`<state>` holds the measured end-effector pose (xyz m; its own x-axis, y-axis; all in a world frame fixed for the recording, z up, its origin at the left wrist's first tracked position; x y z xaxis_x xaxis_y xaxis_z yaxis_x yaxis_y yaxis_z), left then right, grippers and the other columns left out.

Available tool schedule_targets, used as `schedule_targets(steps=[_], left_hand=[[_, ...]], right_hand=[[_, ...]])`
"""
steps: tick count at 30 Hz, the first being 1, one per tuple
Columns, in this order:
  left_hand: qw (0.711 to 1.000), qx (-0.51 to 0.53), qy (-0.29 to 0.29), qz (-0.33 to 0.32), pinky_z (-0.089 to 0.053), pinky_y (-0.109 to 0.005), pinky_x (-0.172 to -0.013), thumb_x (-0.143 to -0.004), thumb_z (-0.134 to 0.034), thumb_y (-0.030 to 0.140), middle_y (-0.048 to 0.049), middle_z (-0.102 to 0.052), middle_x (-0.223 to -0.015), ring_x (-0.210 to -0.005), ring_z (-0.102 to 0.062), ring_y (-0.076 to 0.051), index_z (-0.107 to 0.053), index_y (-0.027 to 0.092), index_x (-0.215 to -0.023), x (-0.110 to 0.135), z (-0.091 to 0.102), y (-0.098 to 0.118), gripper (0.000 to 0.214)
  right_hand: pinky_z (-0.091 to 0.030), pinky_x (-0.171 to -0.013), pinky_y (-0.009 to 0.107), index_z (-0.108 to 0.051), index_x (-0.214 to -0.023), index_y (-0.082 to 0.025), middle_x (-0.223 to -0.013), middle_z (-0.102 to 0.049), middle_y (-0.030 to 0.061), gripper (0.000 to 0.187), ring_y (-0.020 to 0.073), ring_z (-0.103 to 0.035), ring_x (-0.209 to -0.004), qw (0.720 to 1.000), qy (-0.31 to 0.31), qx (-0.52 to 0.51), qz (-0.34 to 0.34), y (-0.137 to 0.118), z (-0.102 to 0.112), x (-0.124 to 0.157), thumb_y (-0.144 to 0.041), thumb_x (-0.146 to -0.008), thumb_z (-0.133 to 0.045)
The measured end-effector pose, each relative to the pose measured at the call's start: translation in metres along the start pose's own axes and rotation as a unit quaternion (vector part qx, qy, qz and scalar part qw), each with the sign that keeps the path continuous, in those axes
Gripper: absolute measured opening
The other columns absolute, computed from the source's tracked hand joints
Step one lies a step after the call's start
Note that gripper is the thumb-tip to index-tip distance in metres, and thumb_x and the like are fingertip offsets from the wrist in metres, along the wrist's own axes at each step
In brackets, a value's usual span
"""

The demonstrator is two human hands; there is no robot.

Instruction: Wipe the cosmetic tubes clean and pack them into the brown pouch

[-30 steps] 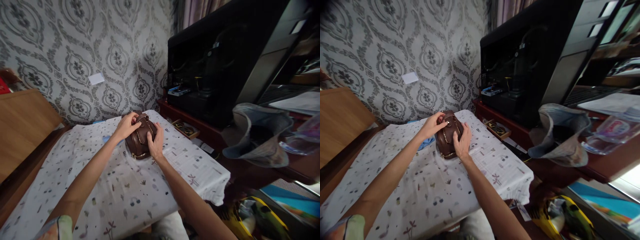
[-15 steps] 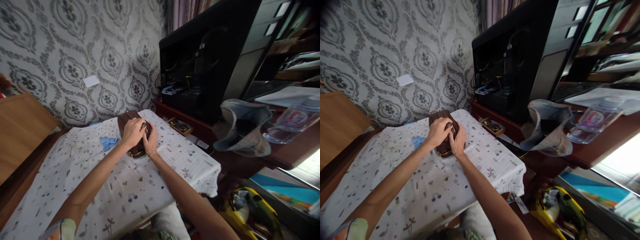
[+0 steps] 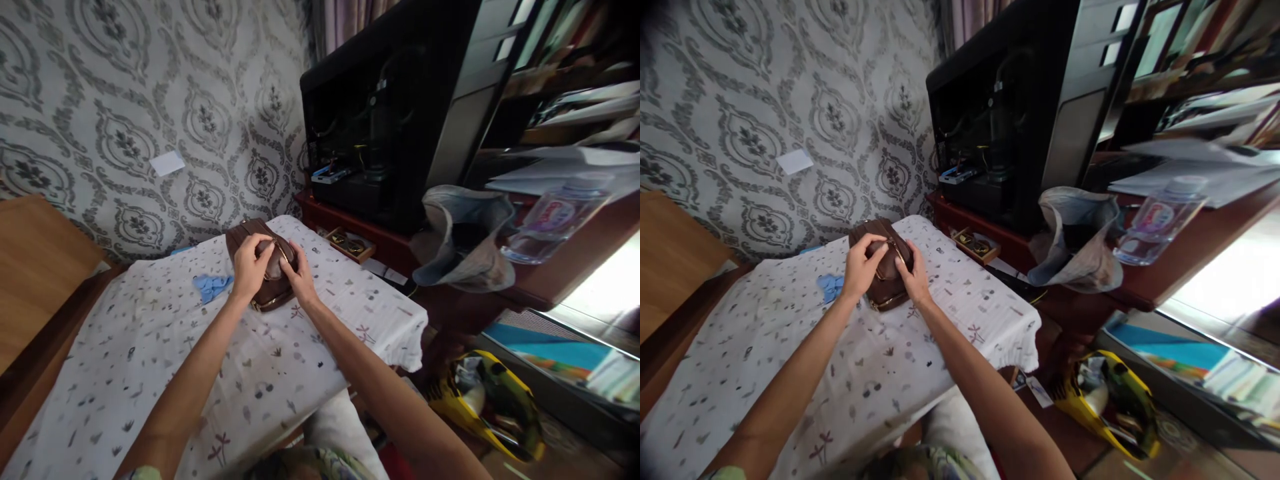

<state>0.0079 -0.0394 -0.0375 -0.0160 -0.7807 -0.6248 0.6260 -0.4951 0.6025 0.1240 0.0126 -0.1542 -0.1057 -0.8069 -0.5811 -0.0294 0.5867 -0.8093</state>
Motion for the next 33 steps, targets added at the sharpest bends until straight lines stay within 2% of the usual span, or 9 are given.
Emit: schedule_targets(steps=[4, 8, 12, 18, 23, 25, 27, 29, 33], left_hand=[[0.999, -0.043, 0.03, 0.005, -0.046, -0.028, -0.08, -0.088, -0.058, 0.03, -0.0043, -0.069, -0.09, -0.085, -0.062, -0.019, -0.066, 0.019, -0.091, -0.009, 0.003, -0.003, 0.014], [0.998, -0.054, 0.021, 0.038, -0.044, -0.027, -0.072, -0.087, -0.06, 0.034, -0.0029, -0.07, -0.083, -0.075, -0.061, -0.018, -0.067, 0.019, -0.088, -0.012, -0.008, -0.002, 0.017], [0.995, -0.088, 0.017, 0.04, -0.044, -0.028, -0.07, -0.087, -0.061, 0.034, -0.0021, -0.07, -0.076, -0.069, -0.06, -0.018, -0.07, 0.019, -0.088, -0.006, -0.019, 0.005, 0.018], [0.995, -0.07, -0.047, -0.06, -0.044, -0.036, -0.095, -0.087, -0.063, 0.026, -0.0052, -0.076, -0.101, -0.098, -0.067, -0.023, -0.072, 0.022, -0.09, 0.01, -0.017, 0.007, 0.01], [0.98, -0.056, -0.105, -0.158, -0.045, -0.038, -0.097, -0.089, -0.062, 0.024, -0.0073, -0.075, -0.104, -0.102, -0.067, -0.023, -0.071, 0.022, -0.093, 0.018, -0.005, 0.006, 0.01], [0.979, -0.073, -0.087, -0.168, -0.045, -0.037, -0.097, -0.091, -0.057, 0.022, -0.0079, -0.074, -0.107, -0.106, -0.064, -0.023, -0.07, 0.022, -0.098, 0.015, 0.004, 0.005, 0.014], [0.983, -0.108, -0.028, -0.144, -0.045, -0.036, -0.097, -0.091, -0.053, 0.02, -0.0091, -0.071, -0.109, -0.108, -0.062, -0.023, -0.068, 0.02, -0.102, 0.008, 0.018, 0.002, 0.019], [0.985, -0.148, 0.022, -0.089, -0.047, -0.034, -0.09, -0.089, -0.053, 0.021, -0.0088, -0.069, -0.102, -0.1, -0.062, -0.023, -0.068, 0.019, -0.099, 0.0, 0.033, -0.005, 0.018], [0.987, -0.161, 0.015, -0.004, -0.045, -0.029, -0.074, -0.087, -0.054, 0.026, -0.0041, -0.066, -0.084, -0.078, -0.059, -0.019, -0.066, 0.019, -0.085, -0.007, 0.043, -0.017, 0.015]], right_hand=[[-0.038, -0.115, 0.046, -0.039, -0.146, -0.02, -0.146, -0.051, 0.0135, 0.075, 0.0247, -0.049, -0.134, 0.998, -0.007, -0.059, -0.036, 0.006, -0.002, 0.0, -0.06, -0.086, -0.061], [-0.043, -0.111, 0.045, -0.036, -0.148, -0.02, -0.142, -0.052, 0.0147, 0.084, 0.0251, -0.053, -0.129, 0.995, -0.012, -0.082, -0.049, 0.011, -0.005, -0.001, -0.06, -0.081, -0.067], [-0.045, -0.109, 0.045, -0.041, -0.143, -0.018, -0.137, -0.056, 0.0152, 0.083, 0.0265, -0.057, -0.124, 0.997, 0.009, -0.055, -0.059, 0.018, -0.004, -0.003, -0.059, -0.077, -0.07], [-0.044, -0.109, 0.047, -0.049, -0.135, -0.016, -0.134, -0.059, 0.0165, 0.071, 0.0286, -0.056, -0.125, 0.998, 0.052, 0.0, -0.027, 0.026, -0.005, -0.005, -0.054, -0.079, -0.07], [-0.049, -0.102, 0.044, -0.052, -0.132, -0.019, -0.129, -0.064, 0.0127, 0.066, 0.0269, -0.061, -0.118, 0.999, 0.043, -0.01, -0.024, 0.024, -0.004, -0.006, -0.052, -0.078, -0.071], [-0.05, -0.101, 0.043, -0.051, -0.134, -0.02, -0.128, -0.065, 0.0111, 0.066, 0.026, -0.062, -0.117, 0.999, 0.034, -0.015, -0.032, 0.022, -0.004, -0.006, -0.051, -0.079, -0.071], [-0.05, -0.102, 0.043, -0.05, -0.136, -0.021, -0.131, -0.063, 0.0104, 0.067, 0.0259, -0.06, -0.119, 0.999, 0.032, -0.002, -0.035, 0.019, -0.004, -0.004, -0.052, -0.08, -0.07], [-0.047, -0.106, 0.046, -0.047, -0.139, -0.021, -0.137, -0.059, 0.0121, 0.074, 0.0273, -0.057, -0.125, 0.999, 0.033, 0.021, -0.032, 0.015, -0.005, -0.002, -0.055, -0.078, -0.071], [-0.038, -0.113, 0.051, -0.038, -0.146, -0.016, -0.147, -0.047, 0.0188, 0.101, 0.0322, -0.046, -0.135, 0.998, 0.017, 0.065, -0.018, 0.011, -0.007, -0.001, -0.063, -0.066, -0.078]])
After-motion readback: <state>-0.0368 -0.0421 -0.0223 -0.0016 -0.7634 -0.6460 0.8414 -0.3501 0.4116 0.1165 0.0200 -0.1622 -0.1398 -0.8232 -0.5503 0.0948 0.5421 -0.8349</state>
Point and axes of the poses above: each hand's wrist, its own x-axis away from the middle knuckle, its own z-axis out of the back of the hand, y = z × x, the point moved 5 cm from there along -x, towards the middle knuckle
